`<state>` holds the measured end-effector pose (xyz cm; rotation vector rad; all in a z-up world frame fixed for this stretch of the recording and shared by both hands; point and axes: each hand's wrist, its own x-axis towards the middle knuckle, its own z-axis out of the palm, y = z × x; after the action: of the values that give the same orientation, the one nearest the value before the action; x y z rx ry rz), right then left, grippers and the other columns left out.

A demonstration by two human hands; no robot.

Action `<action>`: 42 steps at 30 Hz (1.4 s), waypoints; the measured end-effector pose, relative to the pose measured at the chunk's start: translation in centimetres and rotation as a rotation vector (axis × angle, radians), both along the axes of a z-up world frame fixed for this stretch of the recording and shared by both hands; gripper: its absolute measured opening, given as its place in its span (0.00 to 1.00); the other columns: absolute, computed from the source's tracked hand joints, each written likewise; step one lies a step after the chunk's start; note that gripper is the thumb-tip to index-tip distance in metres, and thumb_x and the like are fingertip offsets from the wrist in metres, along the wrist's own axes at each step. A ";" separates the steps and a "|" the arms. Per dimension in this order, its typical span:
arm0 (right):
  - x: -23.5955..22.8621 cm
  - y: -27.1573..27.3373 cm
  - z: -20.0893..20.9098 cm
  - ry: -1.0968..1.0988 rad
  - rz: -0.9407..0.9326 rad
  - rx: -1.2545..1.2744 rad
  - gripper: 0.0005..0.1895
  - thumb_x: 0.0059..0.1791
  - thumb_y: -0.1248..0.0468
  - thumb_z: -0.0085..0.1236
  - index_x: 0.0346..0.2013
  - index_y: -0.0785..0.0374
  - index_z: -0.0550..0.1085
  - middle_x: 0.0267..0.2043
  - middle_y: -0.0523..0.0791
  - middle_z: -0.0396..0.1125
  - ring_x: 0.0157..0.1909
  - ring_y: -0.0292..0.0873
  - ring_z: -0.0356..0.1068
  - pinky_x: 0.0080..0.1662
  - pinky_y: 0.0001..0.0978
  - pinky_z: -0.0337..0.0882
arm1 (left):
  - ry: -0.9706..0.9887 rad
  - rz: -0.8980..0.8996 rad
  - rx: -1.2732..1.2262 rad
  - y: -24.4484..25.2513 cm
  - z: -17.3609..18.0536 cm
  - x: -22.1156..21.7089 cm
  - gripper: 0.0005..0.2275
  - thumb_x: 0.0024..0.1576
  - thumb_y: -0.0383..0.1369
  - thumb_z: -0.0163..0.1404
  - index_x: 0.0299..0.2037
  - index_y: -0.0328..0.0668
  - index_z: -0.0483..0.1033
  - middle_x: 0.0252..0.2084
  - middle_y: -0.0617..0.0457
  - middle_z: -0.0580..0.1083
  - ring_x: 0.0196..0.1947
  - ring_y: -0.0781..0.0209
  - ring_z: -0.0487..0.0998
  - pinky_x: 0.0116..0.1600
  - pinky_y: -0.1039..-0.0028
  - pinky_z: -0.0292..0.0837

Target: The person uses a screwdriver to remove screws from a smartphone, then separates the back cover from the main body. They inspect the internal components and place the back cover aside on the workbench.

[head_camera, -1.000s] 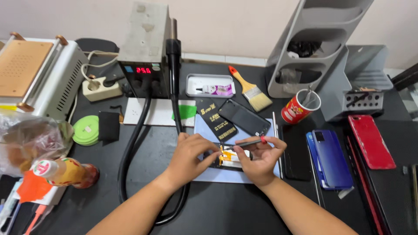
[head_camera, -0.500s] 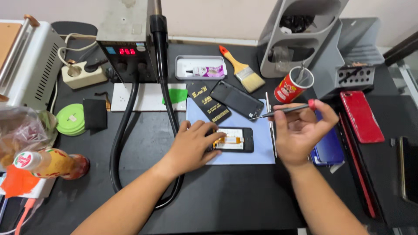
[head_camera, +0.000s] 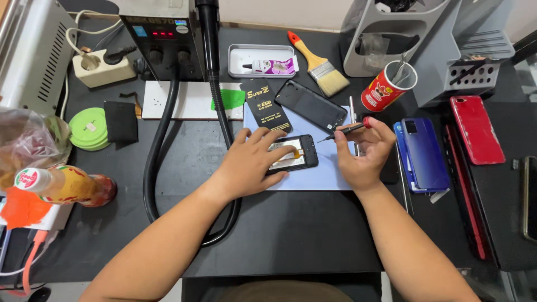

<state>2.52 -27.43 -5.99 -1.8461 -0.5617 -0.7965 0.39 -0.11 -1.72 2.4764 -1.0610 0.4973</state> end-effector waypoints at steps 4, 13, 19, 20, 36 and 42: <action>0.3 0.5 -0.2 0.013 0.051 -0.018 0.33 0.52 0.81 0.60 0.64 0.62 0.52 0.47 0.53 0.69 0.45 0.44 0.76 0.49 0.33 0.77 | 0.095 -0.010 0.048 -0.1 -0.4 0.2 0.19 0.53 0.43 0.57 0.55 0.56 0.77 0.60 0.50 0.70 0.55 0.49 0.69 0.52 0.60 0.63; 0.7 0.8 -0.1 -0.002 0.051 -0.045 0.33 0.55 0.80 0.60 0.64 0.60 0.51 0.49 0.54 0.70 0.46 0.45 0.77 0.49 0.31 0.78 | 0.080 -0.055 0.009 -0.3 -0.2 0.3 0.23 0.52 0.40 0.56 0.60 0.53 0.75 0.63 0.47 0.69 0.57 0.47 0.69 0.54 0.60 0.64; 0.8 1.1 0.0 0.008 0.037 -0.038 0.33 0.54 0.80 0.61 0.63 0.60 0.51 0.49 0.54 0.70 0.50 0.47 0.76 0.49 0.32 0.79 | 0.140 -0.079 0.004 -0.4 0.1 0.5 0.23 0.51 0.39 0.56 0.60 0.57 0.74 0.63 0.47 0.69 0.58 0.46 0.68 0.54 0.59 0.65; 0.8 1.0 0.1 0.011 0.049 -0.035 0.33 0.54 0.80 0.60 0.63 0.60 0.51 0.49 0.54 0.70 0.50 0.47 0.77 0.50 0.33 0.79 | 0.137 -0.082 -0.003 -0.5 0.1 0.4 0.23 0.51 0.38 0.56 0.60 0.57 0.74 0.63 0.48 0.69 0.58 0.46 0.68 0.54 0.59 0.65; 0.7 1.2 0.2 -0.020 0.056 -0.074 0.32 0.54 0.80 0.60 0.63 0.61 0.52 0.49 0.55 0.70 0.49 0.47 0.76 0.50 0.33 0.78 | 0.141 -0.092 -0.018 -0.7 0.3 0.0 0.25 0.47 0.37 0.57 0.59 0.59 0.75 0.60 0.47 0.69 0.57 0.46 0.68 0.55 0.58 0.65; 0.8 0.9 0.2 -0.005 0.048 -0.078 0.31 0.53 0.80 0.60 0.63 0.63 0.52 0.46 0.55 0.70 0.46 0.46 0.76 0.51 0.34 0.77 | 0.085 -0.032 0.007 -1.4 0.2 -0.2 0.26 0.49 0.43 0.58 0.62 0.59 0.74 0.57 0.47 0.69 0.53 0.47 0.67 0.50 0.57 0.64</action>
<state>3.32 -26.52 -5.75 -1.8952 -0.6466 -0.7564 0.15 -1.55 -1.52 2.4591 -1.0693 0.3758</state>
